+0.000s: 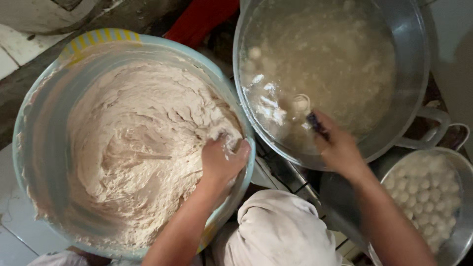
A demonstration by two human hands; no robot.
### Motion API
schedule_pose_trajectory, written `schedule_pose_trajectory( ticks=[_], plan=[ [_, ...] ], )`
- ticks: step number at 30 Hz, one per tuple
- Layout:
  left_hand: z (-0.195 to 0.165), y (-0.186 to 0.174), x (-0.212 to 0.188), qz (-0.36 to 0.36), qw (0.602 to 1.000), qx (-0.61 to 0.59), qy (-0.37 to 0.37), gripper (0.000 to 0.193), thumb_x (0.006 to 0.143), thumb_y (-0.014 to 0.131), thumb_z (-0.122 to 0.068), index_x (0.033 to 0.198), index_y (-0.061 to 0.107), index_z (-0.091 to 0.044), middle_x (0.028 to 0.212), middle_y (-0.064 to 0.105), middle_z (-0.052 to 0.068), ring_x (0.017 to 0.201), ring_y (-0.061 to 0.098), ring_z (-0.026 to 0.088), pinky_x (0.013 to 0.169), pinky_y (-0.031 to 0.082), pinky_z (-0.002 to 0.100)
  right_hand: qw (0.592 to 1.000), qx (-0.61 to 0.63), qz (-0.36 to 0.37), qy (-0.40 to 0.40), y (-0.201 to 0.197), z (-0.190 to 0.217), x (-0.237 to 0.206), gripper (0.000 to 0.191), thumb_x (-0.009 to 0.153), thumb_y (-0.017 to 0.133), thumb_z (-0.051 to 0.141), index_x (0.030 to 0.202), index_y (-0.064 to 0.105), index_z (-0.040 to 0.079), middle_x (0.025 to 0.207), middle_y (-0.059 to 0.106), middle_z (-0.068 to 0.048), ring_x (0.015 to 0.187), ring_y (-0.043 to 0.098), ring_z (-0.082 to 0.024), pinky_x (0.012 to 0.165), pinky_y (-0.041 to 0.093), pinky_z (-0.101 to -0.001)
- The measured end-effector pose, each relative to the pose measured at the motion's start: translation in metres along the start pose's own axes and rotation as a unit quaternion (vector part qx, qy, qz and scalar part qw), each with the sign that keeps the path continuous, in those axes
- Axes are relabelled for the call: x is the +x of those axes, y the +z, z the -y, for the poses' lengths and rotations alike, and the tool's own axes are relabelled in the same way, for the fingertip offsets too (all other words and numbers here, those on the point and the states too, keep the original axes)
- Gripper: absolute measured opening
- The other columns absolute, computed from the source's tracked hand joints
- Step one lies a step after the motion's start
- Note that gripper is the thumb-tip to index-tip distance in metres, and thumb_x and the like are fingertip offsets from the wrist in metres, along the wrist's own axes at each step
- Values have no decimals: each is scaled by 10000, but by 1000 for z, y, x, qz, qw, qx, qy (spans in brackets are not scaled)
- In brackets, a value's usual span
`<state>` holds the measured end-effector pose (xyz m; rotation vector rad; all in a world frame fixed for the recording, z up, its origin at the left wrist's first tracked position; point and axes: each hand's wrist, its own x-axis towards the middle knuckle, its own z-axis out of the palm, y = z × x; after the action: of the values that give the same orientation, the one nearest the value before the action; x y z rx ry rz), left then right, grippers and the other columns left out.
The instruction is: The person pinches portions of sticky batter from a large basin, presses them off a scoop into a pot of boiling water, and repeats this portioning cycle continuously. They then move to the stove and stir the cooking balls in the boiling pots with a spatula before resuming portioning.
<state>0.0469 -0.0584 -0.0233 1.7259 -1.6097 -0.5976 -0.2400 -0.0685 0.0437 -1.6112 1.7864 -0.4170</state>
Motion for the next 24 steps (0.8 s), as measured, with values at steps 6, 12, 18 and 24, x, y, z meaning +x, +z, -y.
schedule_pose_trajectory(
  ticks=[6, 12, 18, 24],
  plan=[
    [8, 4, -4, 35, 989, -140, -27, 182, 861, 748, -225, 789, 694, -66, 718, 696, 148, 677, 681, 385, 654, 562, 434, 998, -24, -25, 49, -12, 3, 6, 492, 970, 610, 136, 1460, 584, 102, 1046, 689, -104, 871, 646, -174, 798, 536, -338],
    [3, 11, -8, -17, 980, -199, 9, 169, 817, 791, -176, 815, 659, -71, 697, 688, 136, 640, 700, 345, 590, 553, 412, 963, 119, 168, 176, 25, 60, -31, 515, 937, 602, 157, 1450, 575, 134, 944, 744, -65, 675, 619, -172, 620, 544, -337],
    [3, 9, -3, 51, 989, -141, -4, 180, 754, 815, -153, 822, 672, -67, 721, 689, 159, 699, 716, 358, 614, 566, 410, 967, 54, 117, -222, 36, 99, -34, 400, 1029, 633, 107, 1406, 544, 11, 1080, 719, -93, 901, 693, -103, 755, 551, -266],
    [2, -4, 14, 116, 989, -77, -41, 397, 728, 718, -113, 1083, 678, 60, 891, 717, 246, 862, 706, 415, 768, 569, 449, 929, 214, 282, 111, 38, 100, -14, 440, 968, 586, 107, 1406, 588, 63, 854, 708, -39, 509, 521, -73, 449, 450, -256]
  ],
)
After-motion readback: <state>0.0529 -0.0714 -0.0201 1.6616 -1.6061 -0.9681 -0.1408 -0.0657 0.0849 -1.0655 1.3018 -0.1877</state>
